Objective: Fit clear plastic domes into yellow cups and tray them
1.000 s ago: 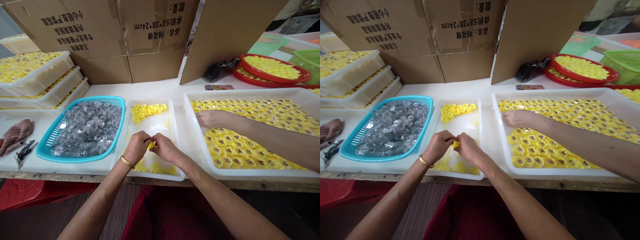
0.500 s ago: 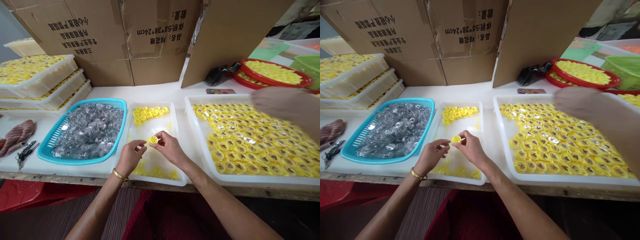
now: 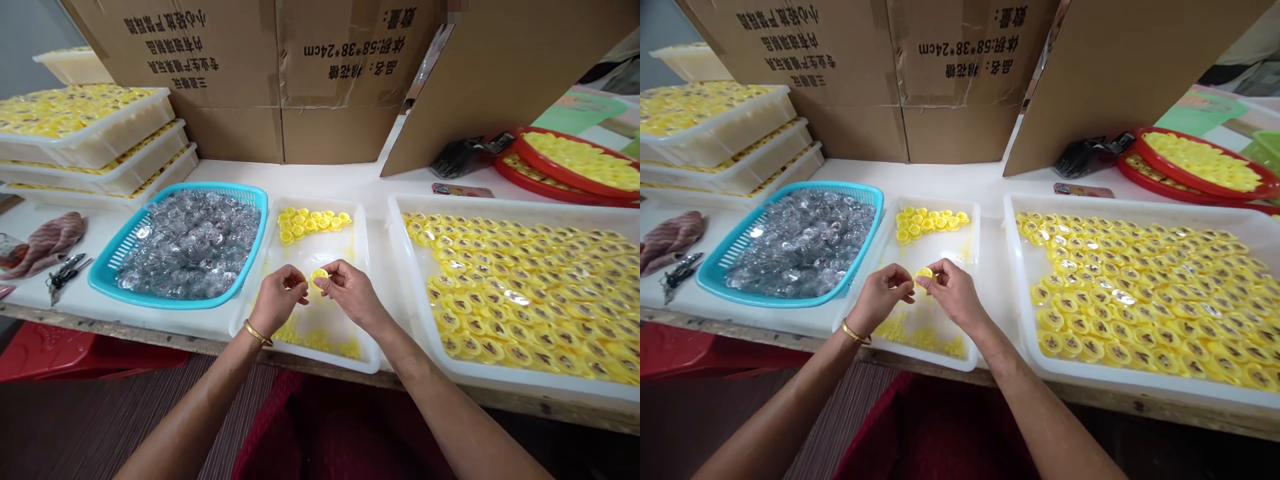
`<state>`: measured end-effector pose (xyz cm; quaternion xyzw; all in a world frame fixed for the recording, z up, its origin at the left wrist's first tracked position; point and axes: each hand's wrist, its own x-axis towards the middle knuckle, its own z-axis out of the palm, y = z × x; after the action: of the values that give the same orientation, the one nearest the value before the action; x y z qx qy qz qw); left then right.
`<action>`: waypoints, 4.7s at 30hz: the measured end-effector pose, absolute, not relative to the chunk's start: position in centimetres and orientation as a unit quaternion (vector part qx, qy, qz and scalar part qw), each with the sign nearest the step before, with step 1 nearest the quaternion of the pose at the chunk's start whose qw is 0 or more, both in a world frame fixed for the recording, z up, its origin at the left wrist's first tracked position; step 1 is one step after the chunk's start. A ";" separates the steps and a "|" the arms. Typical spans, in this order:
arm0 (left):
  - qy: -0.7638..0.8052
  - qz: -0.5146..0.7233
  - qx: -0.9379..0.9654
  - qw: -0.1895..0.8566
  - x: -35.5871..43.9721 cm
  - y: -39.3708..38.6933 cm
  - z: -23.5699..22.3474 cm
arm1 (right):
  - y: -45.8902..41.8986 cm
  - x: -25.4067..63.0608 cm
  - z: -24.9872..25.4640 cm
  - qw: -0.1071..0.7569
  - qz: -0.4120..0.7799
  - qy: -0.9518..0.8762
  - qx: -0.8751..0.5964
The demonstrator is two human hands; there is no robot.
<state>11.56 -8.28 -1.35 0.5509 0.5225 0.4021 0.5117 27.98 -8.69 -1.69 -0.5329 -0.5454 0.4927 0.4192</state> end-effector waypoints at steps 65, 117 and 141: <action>0.658 0.236 0.700 0.146 0.7 -4.5 5.0 | -8.3 28.5 -1.1 0.316 0.580 -0.582 -0.475; 0.446 0.498 0.354 0.654 11.9 -9.7 1.1 | -8.6 28.4 -0.3 0.449 0.682 -0.450 -0.362; 0.471 0.381 0.600 0.523 9.6 -8.8 1.9 | -8.3 28.2 -1.0 0.416 0.665 -0.478 -0.396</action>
<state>9.59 -8.83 1.90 0.6001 0.4711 0.3807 0.5225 28.24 -8.31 -0.99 -0.3955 -0.4778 0.6651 0.4158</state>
